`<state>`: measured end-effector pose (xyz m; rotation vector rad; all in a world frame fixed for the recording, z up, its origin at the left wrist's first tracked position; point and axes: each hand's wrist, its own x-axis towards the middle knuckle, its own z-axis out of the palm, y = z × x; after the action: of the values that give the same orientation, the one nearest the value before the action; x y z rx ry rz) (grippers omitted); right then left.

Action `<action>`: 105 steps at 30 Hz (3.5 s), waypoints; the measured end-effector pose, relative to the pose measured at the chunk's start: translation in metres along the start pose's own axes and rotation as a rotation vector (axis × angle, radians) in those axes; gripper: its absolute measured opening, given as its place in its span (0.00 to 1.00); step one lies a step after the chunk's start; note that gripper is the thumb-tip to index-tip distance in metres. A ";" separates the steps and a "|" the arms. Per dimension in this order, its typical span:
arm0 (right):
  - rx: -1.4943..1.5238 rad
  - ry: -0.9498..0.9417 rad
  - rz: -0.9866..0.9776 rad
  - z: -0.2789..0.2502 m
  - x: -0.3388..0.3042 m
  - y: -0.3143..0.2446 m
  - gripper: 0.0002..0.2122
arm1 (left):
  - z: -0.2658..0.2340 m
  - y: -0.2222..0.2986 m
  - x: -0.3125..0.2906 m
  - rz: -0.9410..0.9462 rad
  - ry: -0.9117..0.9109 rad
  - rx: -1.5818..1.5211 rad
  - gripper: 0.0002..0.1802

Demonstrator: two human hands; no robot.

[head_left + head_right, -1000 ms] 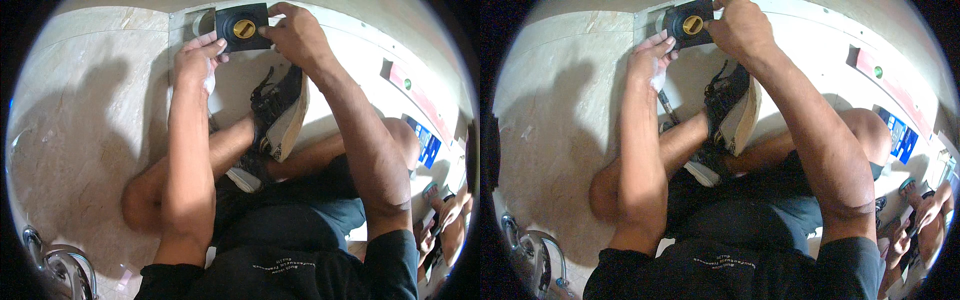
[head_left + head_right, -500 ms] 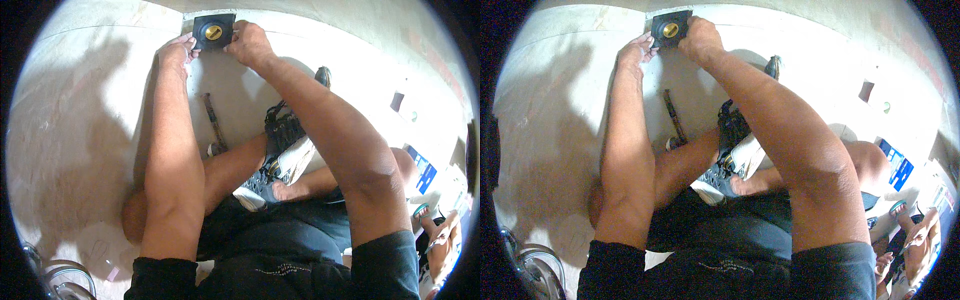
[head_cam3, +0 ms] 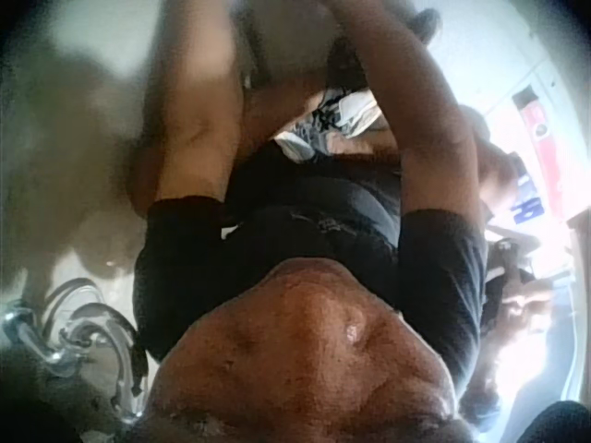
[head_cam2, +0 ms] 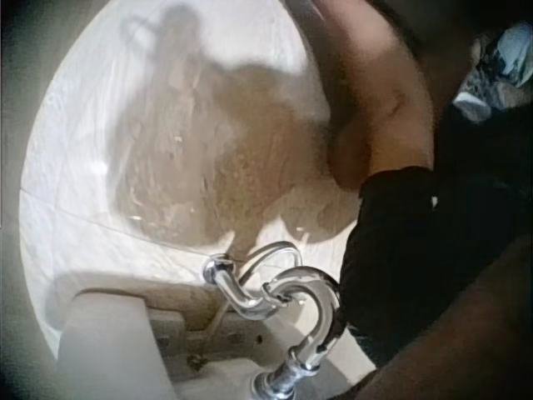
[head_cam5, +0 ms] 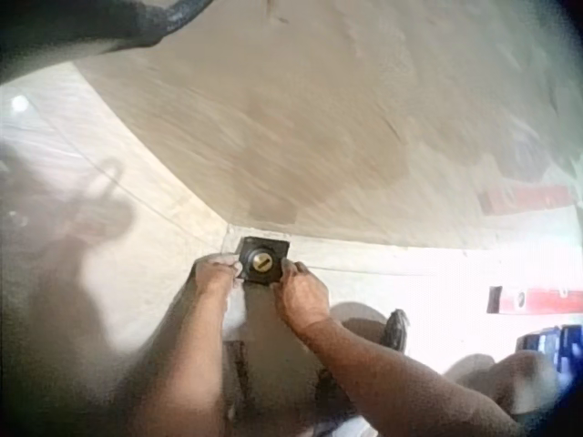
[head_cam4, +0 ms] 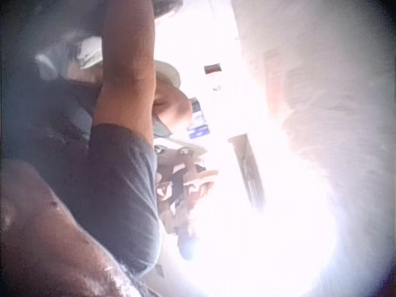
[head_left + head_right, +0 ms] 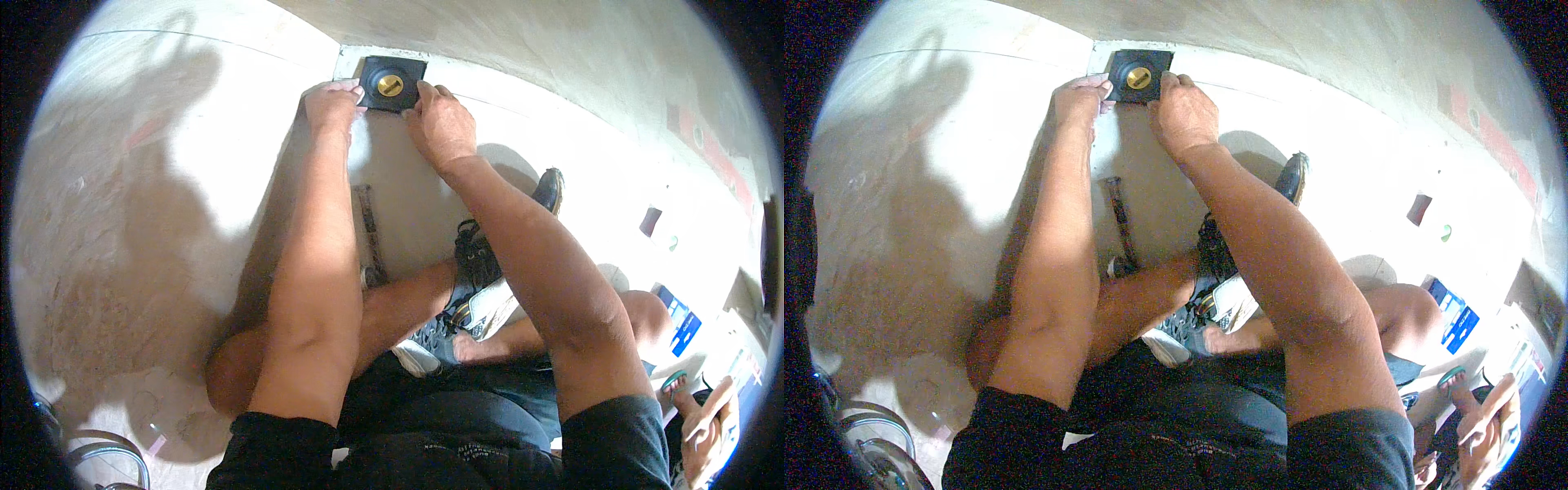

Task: The person unpacks a new floor drain from a box and tests its fit in a floor opening. They then use a chisel and a small axe to chip away at the edges of the opening to enlarge it. After chipping, they test the fit again and apply a sealant to the drain before placing it into the opening.

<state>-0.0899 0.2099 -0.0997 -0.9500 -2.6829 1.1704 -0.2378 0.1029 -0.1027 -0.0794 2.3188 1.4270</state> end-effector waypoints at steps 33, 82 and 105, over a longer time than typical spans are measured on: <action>-0.070 0.095 -0.179 0.001 0.003 0.013 0.16 | -0.018 -0.035 -0.002 0.597 -0.035 0.389 0.24; 1.294 0.580 0.628 -0.054 0.024 0.029 0.03 | 0.014 -0.022 0.009 0.804 -0.005 0.772 0.29; 1.132 0.494 0.573 -0.046 0.026 0.031 0.03 | -0.008 -0.010 0.012 0.603 -0.311 0.783 0.13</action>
<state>-0.0815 0.2707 -0.0929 -1.4456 -1.0410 1.8444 -0.2484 0.0935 -0.1125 1.0501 2.5409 0.5631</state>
